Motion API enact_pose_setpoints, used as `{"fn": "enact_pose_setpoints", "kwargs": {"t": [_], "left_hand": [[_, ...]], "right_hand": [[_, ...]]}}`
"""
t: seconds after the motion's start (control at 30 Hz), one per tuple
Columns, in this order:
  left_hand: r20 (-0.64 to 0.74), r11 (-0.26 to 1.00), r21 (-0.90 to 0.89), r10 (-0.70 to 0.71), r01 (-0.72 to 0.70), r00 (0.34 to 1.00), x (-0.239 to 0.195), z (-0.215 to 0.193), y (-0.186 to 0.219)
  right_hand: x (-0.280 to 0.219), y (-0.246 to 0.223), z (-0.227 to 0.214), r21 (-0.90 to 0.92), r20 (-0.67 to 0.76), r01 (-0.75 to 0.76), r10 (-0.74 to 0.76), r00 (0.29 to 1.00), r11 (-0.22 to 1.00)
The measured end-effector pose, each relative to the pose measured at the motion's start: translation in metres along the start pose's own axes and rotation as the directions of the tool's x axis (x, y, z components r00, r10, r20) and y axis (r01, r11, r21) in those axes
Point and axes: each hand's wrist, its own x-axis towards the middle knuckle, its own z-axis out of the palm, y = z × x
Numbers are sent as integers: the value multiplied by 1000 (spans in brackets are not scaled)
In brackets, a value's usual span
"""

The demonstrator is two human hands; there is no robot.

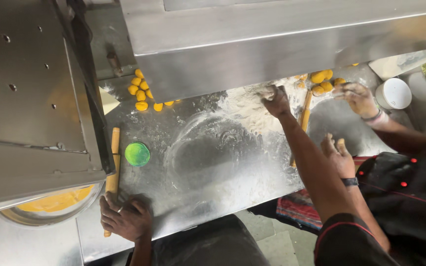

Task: The person rolls yellow dough balls flat on a floured stainless steel counter using a wooden rolling pin. They repeatedly flatten, flip, and dust the dough, then place the finished flat sheets into a metal tray. Another person works alongside performing the same task.

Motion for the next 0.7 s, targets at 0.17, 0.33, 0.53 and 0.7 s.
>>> {"fn": "enact_pose_setpoints", "kwargs": {"t": [0.17,0.33,0.53,0.7], "left_hand": [[-11,1000,-30,-1,0,1000,2,1,2],[-3,1000,0,0,0,1000,0,0,-3],[-45,999,-42,14,-16,999,4,6,-1],[-43,999,-38,21,-22,999,2,7,-6]], "right_hand": [[7,-15,18,-173,23,20,-16,1000,985],[-3,-23,20,-334,-51,77,-99,994,940],[8,-16,9,-251,50,18,-6,999,968],[4,-5,33,-218,-167,33,-70,983,975]]}}
